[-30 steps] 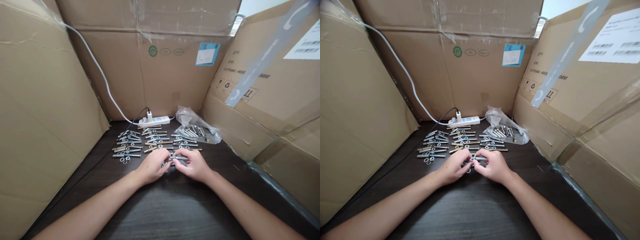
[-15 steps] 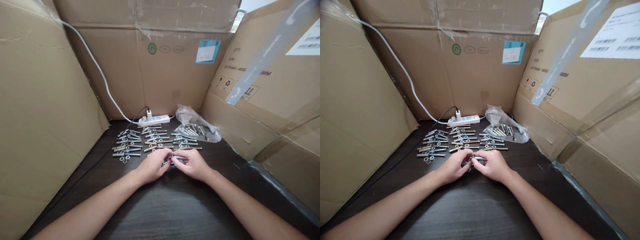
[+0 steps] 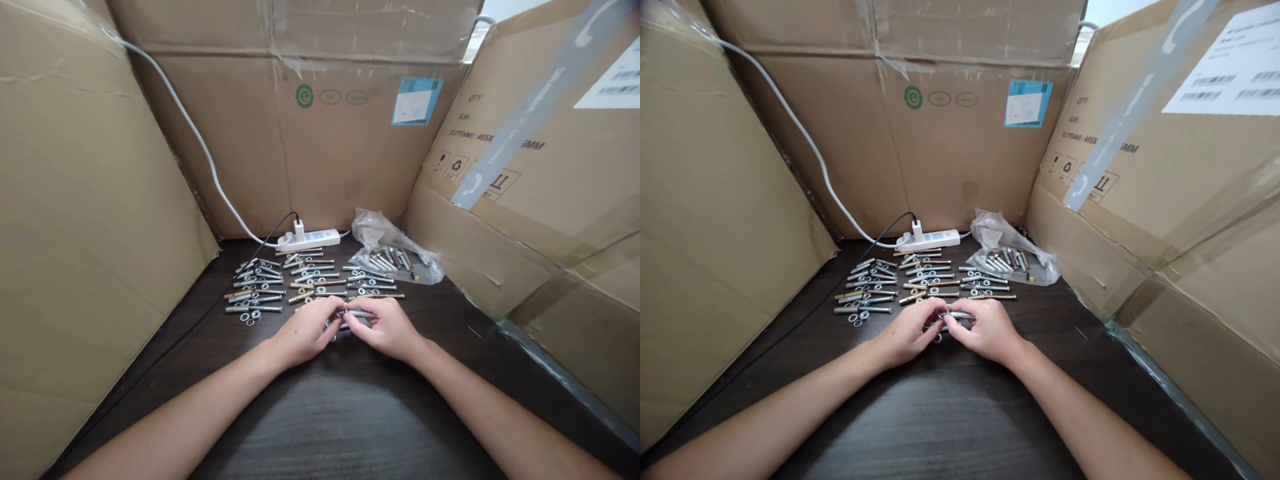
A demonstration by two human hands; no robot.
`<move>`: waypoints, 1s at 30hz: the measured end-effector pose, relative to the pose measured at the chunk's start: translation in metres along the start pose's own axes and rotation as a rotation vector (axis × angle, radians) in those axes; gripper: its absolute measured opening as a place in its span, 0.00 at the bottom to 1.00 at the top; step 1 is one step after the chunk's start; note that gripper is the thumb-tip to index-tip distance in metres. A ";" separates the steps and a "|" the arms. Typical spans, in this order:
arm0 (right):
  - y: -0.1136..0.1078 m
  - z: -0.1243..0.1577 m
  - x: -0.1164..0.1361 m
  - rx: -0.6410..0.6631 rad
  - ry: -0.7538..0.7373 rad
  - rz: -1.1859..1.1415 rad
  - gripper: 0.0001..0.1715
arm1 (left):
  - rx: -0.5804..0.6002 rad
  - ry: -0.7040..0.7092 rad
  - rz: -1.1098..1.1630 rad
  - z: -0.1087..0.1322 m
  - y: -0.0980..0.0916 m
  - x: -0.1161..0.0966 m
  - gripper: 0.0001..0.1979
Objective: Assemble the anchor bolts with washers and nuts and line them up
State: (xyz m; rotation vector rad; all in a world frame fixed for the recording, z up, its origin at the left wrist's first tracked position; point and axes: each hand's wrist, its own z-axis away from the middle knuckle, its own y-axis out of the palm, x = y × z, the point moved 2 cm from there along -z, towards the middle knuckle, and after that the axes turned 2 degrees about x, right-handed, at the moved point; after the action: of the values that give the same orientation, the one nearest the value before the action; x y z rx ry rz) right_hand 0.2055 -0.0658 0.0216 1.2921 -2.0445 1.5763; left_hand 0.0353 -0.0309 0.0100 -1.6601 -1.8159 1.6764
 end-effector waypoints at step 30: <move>-0.001 -0.003 -0.005 -0.006 0.059 -0.139 0.11 | -0.043 0.090 -0.038 -0.001 -0.003 -0.006 0.04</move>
State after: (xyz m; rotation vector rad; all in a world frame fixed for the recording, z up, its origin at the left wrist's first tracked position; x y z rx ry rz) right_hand 0.2085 -0.0611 0.0202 1.3372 -1.8804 1.5267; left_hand 0.0361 -0.0338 0.0159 -1.6781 -1.8415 1.5325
